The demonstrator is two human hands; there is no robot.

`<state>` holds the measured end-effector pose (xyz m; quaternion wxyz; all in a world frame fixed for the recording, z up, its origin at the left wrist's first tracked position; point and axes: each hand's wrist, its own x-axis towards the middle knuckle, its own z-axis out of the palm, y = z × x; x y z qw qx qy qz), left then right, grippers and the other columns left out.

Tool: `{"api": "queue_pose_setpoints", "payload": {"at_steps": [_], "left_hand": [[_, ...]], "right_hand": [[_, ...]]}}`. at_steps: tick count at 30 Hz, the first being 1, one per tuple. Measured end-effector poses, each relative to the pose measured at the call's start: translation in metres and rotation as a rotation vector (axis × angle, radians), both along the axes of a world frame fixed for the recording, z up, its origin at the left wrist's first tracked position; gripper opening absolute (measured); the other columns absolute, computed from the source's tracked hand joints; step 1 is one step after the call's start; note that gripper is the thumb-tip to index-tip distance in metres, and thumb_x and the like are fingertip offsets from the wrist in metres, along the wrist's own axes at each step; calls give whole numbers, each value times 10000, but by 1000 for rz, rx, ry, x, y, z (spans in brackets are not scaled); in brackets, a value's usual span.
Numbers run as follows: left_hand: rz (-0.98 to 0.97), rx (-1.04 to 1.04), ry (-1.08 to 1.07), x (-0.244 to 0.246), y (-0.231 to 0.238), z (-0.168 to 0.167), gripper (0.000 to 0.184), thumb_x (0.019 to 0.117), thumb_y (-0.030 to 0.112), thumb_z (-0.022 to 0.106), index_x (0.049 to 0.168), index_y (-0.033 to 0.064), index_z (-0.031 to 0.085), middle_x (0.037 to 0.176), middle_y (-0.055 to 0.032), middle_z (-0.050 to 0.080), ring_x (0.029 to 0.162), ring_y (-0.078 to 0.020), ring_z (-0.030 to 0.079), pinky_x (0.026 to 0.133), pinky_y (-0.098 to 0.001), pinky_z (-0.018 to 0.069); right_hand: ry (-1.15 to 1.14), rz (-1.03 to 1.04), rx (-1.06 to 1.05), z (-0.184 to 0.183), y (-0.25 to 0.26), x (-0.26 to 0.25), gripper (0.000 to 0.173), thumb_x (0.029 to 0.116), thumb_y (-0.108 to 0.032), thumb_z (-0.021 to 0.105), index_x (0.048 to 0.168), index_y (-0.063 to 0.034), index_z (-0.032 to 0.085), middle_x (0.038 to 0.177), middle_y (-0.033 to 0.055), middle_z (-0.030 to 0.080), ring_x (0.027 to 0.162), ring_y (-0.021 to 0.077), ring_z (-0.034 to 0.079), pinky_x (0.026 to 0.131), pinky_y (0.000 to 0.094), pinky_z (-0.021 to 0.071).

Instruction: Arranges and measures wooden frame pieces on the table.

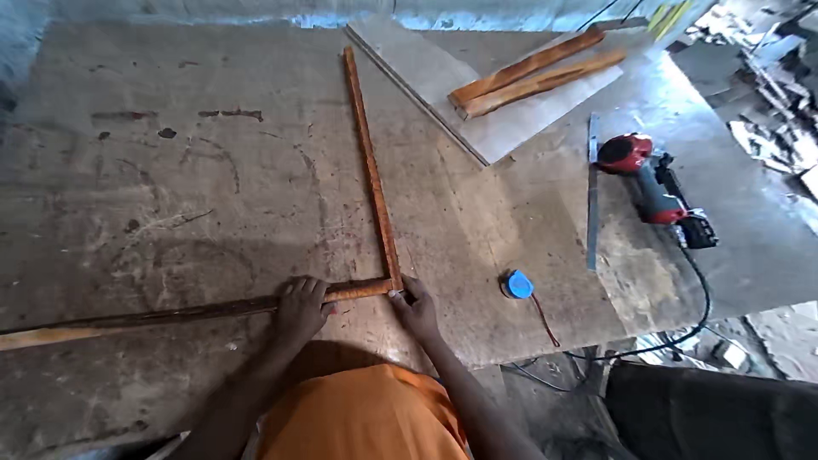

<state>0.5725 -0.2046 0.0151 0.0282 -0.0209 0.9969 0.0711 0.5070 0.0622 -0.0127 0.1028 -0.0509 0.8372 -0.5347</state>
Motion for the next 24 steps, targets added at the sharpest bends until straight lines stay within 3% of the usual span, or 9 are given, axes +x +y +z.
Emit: {"api": "queue_pose_setpoints", "payload": {"at_steps": [20,24], "left_hand": [[-5,-2,24,0,0,-1,421,898,508,741,1178,195,701,1150,-24,703,1105,-234,656,928,-471,540],[9,20,3,0,1,-1,433,905,505,736,1199,188,704,1185,-37,702,1126,-245,658,951,-482,544]], "right_hand": [[9,-14,-33,-7,3,1,478,946,-234,726,1398,-119,625,1266,85,661,853,137,680,777,347,602],[23,5,-29,-5,6,-1,392,1004,-234,622,1379,-123,643,1278,68,675,970,132,689,861,356,591]]}}
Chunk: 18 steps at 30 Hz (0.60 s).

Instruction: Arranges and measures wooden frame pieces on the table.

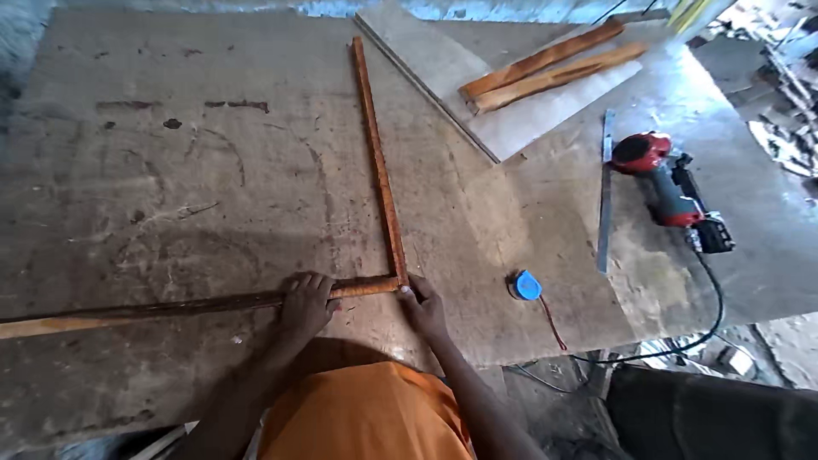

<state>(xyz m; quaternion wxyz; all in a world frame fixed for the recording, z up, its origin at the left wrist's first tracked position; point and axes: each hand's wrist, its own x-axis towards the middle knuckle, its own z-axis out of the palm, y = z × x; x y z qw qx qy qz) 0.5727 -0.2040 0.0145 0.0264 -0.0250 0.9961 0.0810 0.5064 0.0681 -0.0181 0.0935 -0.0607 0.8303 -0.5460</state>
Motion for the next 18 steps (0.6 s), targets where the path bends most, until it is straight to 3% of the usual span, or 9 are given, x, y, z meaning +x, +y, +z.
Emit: {"api": "queue_pose_setpoints", "payload": {"at_steps": [4,10,15,18], "left_hand": [[-5,3,-11,0,-2,1,438,915,516,718,1195,180,704,1185,-36,700,1133,-242,654,954,-490,537],[13,71,-16,2,0,9,424,926,488,714,1182,151,707,1182,-63,703,1137,-266,656,955,-509,539],[42,187,-133,2,-4,25,402,952,405,701,1248,134,683,1256,-80,683,1234,-275,611,1068,-498,479],[14,153,-84,4,-8,16,404,929,443,719,1206,149,699,1218,-55,690,1188,-246,629,1026,-471,517]], "right_hand": [[-2,-16,-18,-3,-2,-1,373,1029,-255,582,1358,-93,648,1250,74,686,992,136,689,887,363,587],[0,31,56,2,2,3,390,1050,-329,558,1386,-147,635,1251,46,689,980,135,693,856,389,596],[23,52,41,4,-1,6,422,1040,-297,553,1371,-44,620,1259,108,683,1067,173,682,935,426,573],[29,37,27,-3,0,5,441,1040,-303,547,1376,-24,606,1246,119,682,1048,147,681,926,379,576]]}}
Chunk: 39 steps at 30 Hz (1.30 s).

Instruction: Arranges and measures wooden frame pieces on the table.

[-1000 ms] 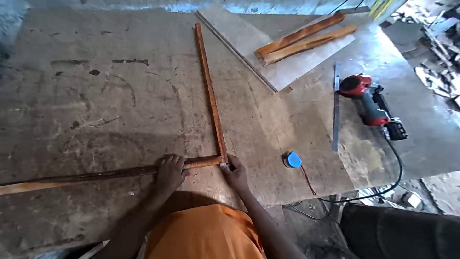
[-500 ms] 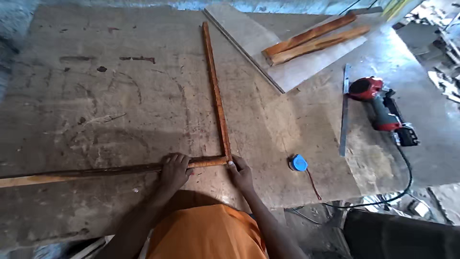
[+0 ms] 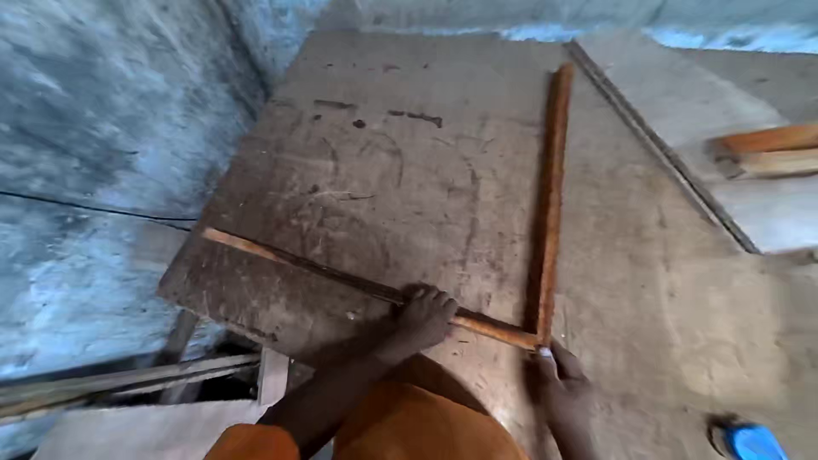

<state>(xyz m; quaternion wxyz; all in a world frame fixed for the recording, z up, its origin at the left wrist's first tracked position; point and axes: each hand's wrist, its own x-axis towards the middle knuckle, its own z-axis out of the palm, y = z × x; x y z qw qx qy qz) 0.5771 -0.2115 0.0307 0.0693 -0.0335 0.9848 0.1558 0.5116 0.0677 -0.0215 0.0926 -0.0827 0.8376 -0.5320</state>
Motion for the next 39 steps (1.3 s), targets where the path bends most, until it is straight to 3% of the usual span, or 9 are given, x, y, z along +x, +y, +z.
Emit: {"api": "queue_pose_setpoints", "payload": {"at_steps": [6,11,13,17,23,29,39], "left_hand": [[-20,-7,33,0,0,-2,391,929,436,722,1204,159,698,1200,-50,688,1157,-245,637,992,-472,524],[11,13,-17,0,2,7,363,941,382,716,1219,151,694,1237,-57,687,1204,-257,625,1043,-501,497],[3,-14,33,0,5,1,375,938,417,715,1215,166,700,1223,-49,694,1181,-256,636,1015,-506,513],[-12,-80,83,-3,6,-15,442,916,511,719,1203,175,707,1203,-38,703,1142,-247,656,978,-493,533],[-16,-114,41,-4,5,-13,468,930,533,693,1229,173,695,1225,-38,694,1157,-245,647,987,-487,524],[-12,-111,35,-5,6,-13,469,919,517,714,1227,163,699,1227,-48,699,1153,-262,651,995,-507,518],[-13,-153,63,-5,6,-17,459,896,531,728,1206,194,707,1201,-13,703,1135,-228,652,957,-480,531]], "right_hand": [[-20,-15,-13,-3,2,-2,425,1037,-304,552,1360,-37,625,1233,101,691,1028,136,687,905,361,583],[-44,-30,34,11,-6,1,367,1042,-248,561,1340,-47,632,1210,106,686,1002,185,684,873,442,588],[-38,-50,45,13,-5,2,359,1044,-293,568,1336,-101,649,1185,60,703,960,157,698,834,420,609],[-22,-9,4,3,2,0,396,1055,-344,553,1378,-129,634,1328,45,660,1053,133,690,903,387,600],[-27,-65,-68,1,-4,-3,352,1023,-268,586,1316,-93,674,1255,62,688,1042,135,690,916,359,594],[-9,-14,2,0,3,-1,370,1052,-310,554,1376,-153,639,1267,34,679,968,124,692,834,365,604],[-21,-21,10,-1,4,-3,344,1046,-311,575,1355,-185,656,1247,0,693,970,115,694,835,376,607]]}}
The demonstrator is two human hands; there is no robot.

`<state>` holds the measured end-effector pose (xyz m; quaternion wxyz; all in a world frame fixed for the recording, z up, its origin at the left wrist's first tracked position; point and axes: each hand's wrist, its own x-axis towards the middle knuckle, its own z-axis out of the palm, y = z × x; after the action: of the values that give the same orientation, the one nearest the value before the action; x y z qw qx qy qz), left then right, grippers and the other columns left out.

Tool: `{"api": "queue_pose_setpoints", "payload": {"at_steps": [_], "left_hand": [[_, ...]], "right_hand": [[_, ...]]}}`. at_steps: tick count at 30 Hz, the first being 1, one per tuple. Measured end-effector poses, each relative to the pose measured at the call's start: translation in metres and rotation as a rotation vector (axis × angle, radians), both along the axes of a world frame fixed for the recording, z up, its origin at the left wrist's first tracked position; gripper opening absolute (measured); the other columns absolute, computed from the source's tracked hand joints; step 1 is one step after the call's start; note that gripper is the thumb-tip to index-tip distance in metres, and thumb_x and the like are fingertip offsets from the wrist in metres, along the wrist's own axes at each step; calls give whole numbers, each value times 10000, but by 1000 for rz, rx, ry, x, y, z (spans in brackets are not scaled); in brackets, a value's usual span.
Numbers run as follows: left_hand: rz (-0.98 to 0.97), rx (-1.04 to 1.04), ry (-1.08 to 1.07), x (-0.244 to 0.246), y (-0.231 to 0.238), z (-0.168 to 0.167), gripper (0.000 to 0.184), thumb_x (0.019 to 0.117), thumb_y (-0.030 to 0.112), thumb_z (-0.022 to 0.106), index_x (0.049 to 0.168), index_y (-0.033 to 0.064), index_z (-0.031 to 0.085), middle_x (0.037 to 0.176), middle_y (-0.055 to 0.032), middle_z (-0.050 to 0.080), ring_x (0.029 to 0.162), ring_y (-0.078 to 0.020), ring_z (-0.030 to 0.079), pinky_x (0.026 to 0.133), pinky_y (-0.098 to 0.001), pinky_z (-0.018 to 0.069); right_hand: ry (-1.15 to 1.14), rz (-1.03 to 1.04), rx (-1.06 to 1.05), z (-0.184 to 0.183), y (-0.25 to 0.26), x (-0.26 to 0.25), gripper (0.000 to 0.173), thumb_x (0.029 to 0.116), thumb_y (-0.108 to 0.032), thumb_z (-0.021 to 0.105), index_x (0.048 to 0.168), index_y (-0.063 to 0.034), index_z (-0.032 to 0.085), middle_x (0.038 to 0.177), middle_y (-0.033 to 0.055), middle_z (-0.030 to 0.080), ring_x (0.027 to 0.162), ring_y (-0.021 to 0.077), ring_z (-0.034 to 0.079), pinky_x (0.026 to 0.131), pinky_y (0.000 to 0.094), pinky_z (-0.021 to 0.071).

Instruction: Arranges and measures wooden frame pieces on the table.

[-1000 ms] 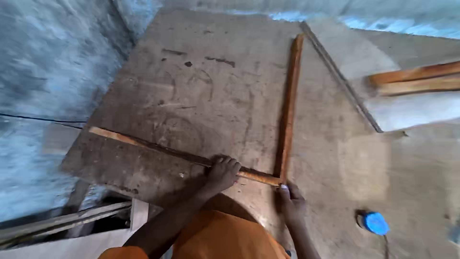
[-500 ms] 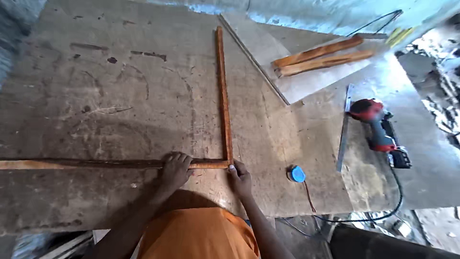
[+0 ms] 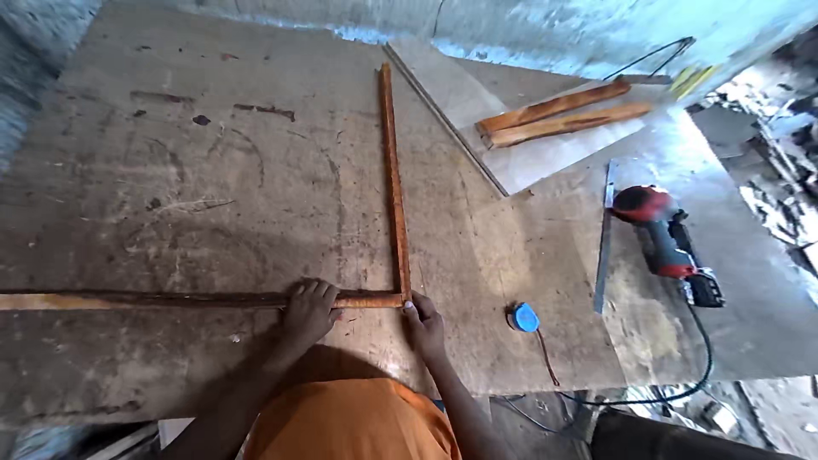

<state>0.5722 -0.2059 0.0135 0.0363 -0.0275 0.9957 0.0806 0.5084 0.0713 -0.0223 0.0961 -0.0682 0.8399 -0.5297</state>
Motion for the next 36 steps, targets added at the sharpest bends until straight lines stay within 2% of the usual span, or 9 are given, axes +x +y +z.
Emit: {"api": "queue_pose_setpoints", "payload": {"at_steps": [7,12,15,18,21,26,29,32,36], "left_hand": [[-1,17,1,0,1,1,446,895,500,740,1207,181,709,1195,-23,703,1125,-233,657,938,-478,541],[-2,-4,0,0,0,1,455,905,537,715,1200,191,708,1199,-16,703,1129,-224,658,945,-478,538],[0,7,-3,-1,1,0,451,901,529,725,1190,183,708,1192,-23,704,1139,-235,654,957,-490,535],[-4,0,5,-1,0,1,448,899,522,730,1191,183,706,1186,-24,704,1135,-238,655,945,-482,545],[-22,-29,-13,-1,-1,-1,462,902,535,713,1220,200,692,1197,-14,695,1148,-222,645,960,-471,535],[-4,-34,-39,1,-8,-25,524,912,626,647,1262,237,670,1263,16,674,1196,-196,625,1016,-463,509],[21,2,-62,3,-11,-33,502,914,618,644,1253,251,681,1251,29,683,1187,-187,629,1025,-468,499],[34,-14,-82,8,-25,-35,511,919,654,608,1253,275,685,1249,45,689,1202,-170,623,1060,-459,475],[2,-26,-130,11,-45,-29,499,905,574,670,1306,276,655,1314,40,657,1246,-191,601,1091,-477,462]], "right_hand": [[-3,-2,29,0,0,0,355,1049,-304,567,1371,-174,641,1226,20,692,900,124,693,789,376,607],[-66,60,-40,14,17,-3,396,1077,-305,500,1446,-193,590,1277,23,699,978,149,715,838,406,615],[121,-97,232,42,53,-24,344,1039,-232,593,1353,-101,642,1245,108,697,1021,232,710,872,464,608],[194,-333,577,52,110,-58,555,948,-284,712,1414,-16,575,1446,307,509,1304,516,504,1054,695,413],[59,-377,772,35,158,-69,703,942,-422,703,1534,-121,471,1608,314,302,1441,601,285,1085,810,266],[110,-309,836,16,172,-55,409,963,-247,684,1367,-194,650,1438,293,503,1281,573,478,964,765,433],[45,-283,564,18,166,-32,515,923,-208,703,1419,-112,604,1338,271,591,1188,472,587,962,675,489],[-203,-415,-120,44,143,0,535,971,-144,574,1494,-67,491,1253,178,654,958,257,676,778,443,585],[-487,-514,-1041,74,106,39,446,909,-271,575,1290,-41,596,1108,197,696,907,292,720,758,478,623]]}}
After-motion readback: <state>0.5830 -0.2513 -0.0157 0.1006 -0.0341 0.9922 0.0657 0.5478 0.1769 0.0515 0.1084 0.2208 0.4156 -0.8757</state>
